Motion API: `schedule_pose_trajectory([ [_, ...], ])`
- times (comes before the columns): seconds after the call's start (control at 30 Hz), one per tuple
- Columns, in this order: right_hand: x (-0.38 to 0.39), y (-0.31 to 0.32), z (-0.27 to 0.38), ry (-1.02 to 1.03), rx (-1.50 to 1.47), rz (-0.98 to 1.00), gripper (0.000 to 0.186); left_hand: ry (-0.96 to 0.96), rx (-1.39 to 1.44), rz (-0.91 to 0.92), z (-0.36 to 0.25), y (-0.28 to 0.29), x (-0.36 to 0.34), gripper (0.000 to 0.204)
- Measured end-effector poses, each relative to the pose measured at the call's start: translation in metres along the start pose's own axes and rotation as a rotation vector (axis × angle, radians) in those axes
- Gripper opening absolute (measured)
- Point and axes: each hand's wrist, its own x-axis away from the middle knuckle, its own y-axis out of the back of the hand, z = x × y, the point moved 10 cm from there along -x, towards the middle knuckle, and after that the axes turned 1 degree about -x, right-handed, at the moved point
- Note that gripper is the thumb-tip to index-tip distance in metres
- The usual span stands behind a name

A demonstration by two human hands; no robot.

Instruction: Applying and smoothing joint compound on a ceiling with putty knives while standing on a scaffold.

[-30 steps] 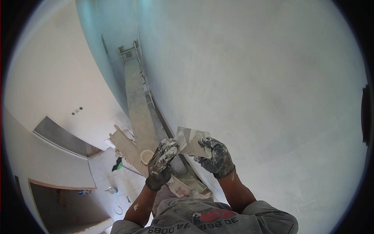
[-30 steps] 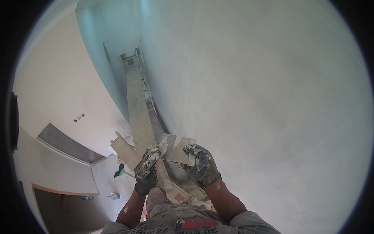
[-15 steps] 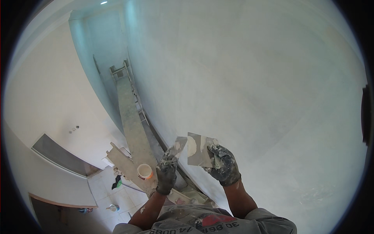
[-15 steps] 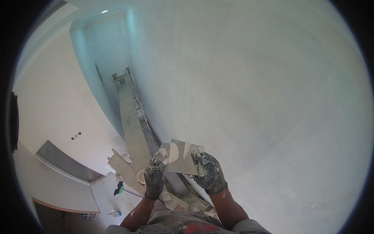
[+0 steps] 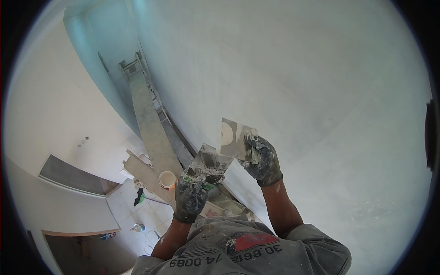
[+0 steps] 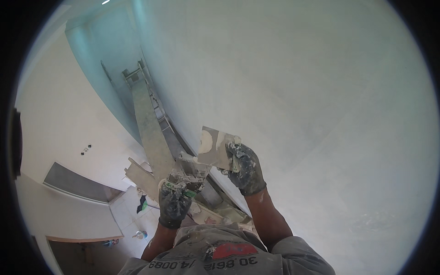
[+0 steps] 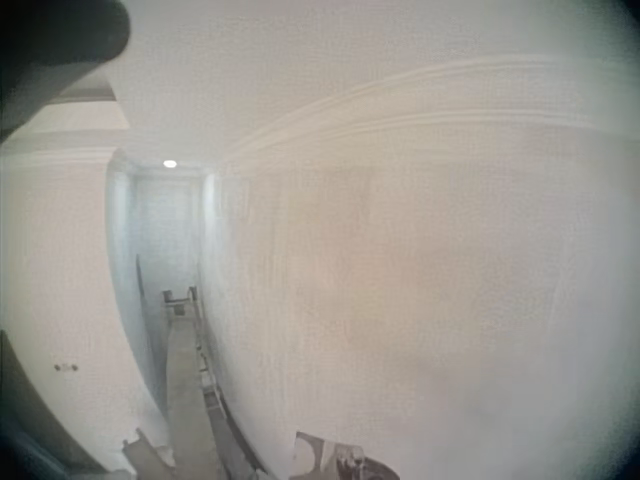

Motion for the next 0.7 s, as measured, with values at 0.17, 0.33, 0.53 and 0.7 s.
schedule_pose_trajectory([
  [0.17,-0.005,-0.004,-0.010,-0.188,-0.148,0.012,0.043,-0.139,-0.329,0.024,-0.012,0.000,0.016,0.028],
  [0.33,0.009,-0.017,-0.044,-0.744,-1.176,-0.293,0.035,-0.142,-0.273,-0.059,-0.011,-0.022,-0.002,0.028],
  [0.53,0.055,-0.006,-0.028,-0.604,-1.072,-0.389,0.045,-0.119,-0.367,-0.030,-0.023,-0.036,-0.011,0.022],
  [0.7,0.034,-0.004,-0.005,-0.458,-0.566,0.024,0.039,-0.071,-0.417,-0.030,-0.023,-0.033,-0.011,0.029],
])
